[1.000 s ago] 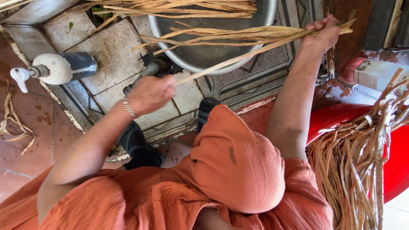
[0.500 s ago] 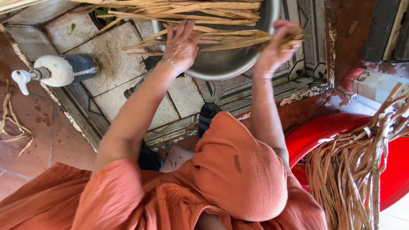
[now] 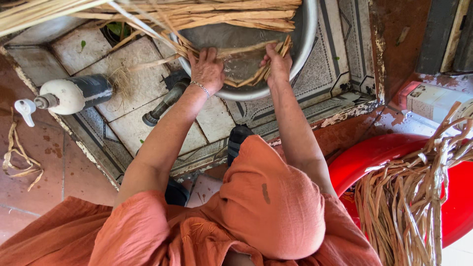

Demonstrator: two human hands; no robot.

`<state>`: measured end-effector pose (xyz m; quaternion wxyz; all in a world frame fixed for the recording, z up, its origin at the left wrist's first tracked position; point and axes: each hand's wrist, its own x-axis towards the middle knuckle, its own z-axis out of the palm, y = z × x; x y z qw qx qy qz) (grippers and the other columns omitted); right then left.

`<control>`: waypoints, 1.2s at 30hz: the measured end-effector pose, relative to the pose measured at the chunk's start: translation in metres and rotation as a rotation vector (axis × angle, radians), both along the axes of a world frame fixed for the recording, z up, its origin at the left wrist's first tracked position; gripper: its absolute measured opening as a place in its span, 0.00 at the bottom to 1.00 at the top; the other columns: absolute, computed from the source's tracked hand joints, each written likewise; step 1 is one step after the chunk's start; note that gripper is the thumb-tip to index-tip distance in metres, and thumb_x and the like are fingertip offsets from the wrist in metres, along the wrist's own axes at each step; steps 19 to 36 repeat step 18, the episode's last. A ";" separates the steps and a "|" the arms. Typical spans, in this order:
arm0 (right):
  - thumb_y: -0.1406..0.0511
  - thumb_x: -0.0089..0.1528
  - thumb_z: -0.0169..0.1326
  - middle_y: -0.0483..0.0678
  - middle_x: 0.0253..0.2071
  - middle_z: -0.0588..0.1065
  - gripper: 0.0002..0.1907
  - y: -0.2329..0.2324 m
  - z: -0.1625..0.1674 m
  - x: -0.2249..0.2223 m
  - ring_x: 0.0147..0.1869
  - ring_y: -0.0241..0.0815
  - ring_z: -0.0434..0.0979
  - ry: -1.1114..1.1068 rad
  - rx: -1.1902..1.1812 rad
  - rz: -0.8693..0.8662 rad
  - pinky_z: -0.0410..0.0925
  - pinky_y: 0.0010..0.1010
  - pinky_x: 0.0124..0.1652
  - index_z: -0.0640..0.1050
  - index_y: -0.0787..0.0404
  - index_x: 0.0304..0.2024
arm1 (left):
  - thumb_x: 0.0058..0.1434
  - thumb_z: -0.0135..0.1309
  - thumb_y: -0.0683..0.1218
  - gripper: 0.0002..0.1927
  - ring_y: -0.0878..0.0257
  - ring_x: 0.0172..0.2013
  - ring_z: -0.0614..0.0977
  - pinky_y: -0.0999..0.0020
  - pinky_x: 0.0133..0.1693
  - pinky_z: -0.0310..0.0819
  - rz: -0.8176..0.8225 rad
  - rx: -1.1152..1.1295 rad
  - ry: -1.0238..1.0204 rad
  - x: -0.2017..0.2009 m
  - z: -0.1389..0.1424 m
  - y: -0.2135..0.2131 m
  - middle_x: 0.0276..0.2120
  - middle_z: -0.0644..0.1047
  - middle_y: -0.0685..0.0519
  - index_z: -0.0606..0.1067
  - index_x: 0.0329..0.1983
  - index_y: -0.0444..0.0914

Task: The person repeatedly picks up bundles of thin dried sticks from a metal basin, separates them by hand, and places them into a red bucket. The process is continuous and repetitive throughout the clip.

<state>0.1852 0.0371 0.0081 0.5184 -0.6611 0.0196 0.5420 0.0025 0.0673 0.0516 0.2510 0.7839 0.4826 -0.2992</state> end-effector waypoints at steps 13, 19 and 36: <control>0.63 0.67 0.58 0.46 0.31 0.77 0.10 -0.011 0.000 -0.003 0.25 0.35 0.68 0.132 0.050 -0.175 0.69 0.27 0.28 0.75 0.63 0.46 | 0.65 0.58 0.47 0.09 0.50 0.59 0.70 0.35 0.66 0.50 0.270 0.307 -0.433 0.035 -0.021 0.018 0.49 0.74 0.48 0.80 0.46 0.42; 0.65 0.71 0.62 0.50 0.44 0.79 0.22 -0.016 -0.002 0.005 0.31 0.36 0.69 0.094 0.362 -0.082 0.67 0.28 0.32 0.75 0.75 0.61 | 0.58 0.64 0.47 0.08 0.52 0.63 0.66 0.26 0.65 0.44 0.254 0.392 -0.634 0.023 -0.014 0.008 0.59 0.70 0.51 0.83 0.40 0.44; 0.65 0.71 0.62 0.50 0.44 0.79 0.22 -0.016 -0.002 0.005 0.31 0.36 0.69 0.094 0.362 -0.082 0.67 0.28 0.32 0.75 0.75 0.61 | 0.58 0.64 0.47 0.08 0.52 0.63 0.66 0.26 0.65 0.44 0.254 0.392 -0.634 0.023 -0.014 0.008 0.59 0.70 0.51 0.83 0.40 0.44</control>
